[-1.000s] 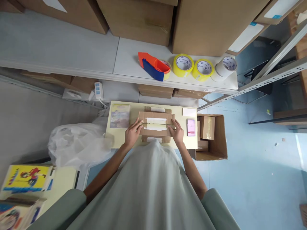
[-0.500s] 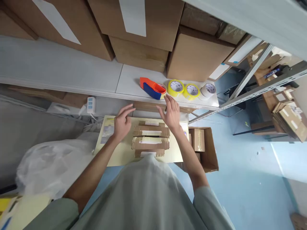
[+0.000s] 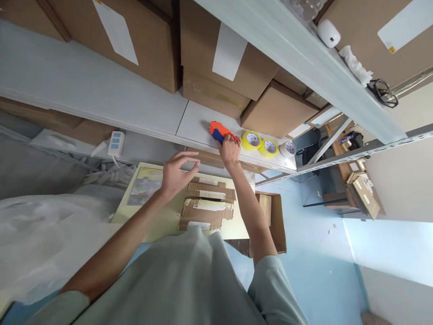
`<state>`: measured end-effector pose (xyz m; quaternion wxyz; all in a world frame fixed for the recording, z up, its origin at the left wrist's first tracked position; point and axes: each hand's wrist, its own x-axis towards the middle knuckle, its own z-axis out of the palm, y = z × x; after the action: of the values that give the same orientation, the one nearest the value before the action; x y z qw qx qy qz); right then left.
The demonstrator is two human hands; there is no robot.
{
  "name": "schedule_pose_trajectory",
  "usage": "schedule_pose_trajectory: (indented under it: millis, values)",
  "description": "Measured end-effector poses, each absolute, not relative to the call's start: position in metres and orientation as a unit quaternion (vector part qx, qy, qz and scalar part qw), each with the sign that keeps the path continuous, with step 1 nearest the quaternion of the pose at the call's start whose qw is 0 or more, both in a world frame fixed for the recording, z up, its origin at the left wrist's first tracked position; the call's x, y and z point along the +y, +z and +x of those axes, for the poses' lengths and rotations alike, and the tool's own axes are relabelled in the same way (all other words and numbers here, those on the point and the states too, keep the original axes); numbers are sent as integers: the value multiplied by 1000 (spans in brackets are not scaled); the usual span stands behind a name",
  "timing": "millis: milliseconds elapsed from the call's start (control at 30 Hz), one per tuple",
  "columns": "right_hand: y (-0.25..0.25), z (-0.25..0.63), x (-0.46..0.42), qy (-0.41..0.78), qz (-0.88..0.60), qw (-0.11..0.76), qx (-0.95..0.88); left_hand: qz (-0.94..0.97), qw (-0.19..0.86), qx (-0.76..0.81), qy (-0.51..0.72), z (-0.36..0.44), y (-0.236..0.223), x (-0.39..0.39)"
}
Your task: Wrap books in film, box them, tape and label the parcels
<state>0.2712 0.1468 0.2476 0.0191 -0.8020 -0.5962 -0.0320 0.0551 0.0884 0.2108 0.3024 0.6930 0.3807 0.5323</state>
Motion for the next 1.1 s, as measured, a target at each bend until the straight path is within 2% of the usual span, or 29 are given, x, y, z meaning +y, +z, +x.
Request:
schedule_pose_trajectory:
  millis: [200, 400, 600, 867, 1100]
  values:
    - [241, 257, 82, -12, -771, 44, -635, 669, 397, 400, 485, 4, 194, 75]
    - [245, 229, -8, 92, -745, 40, -660, 610, 499, 406, 462, -32, 181, 60]
    - [262, 214, -47, 182, -725, 62, -661, 567, 633, 341, 402, -56, 188, 51]
    - [276, 211, -59, 223, -705, 18, -674, 606, 634, 309, 368, -62, 194, 50]
    - [288, 202, -61, 274, -705, -55, -652, 601, 660, 322, 316, -57, 176, 44]
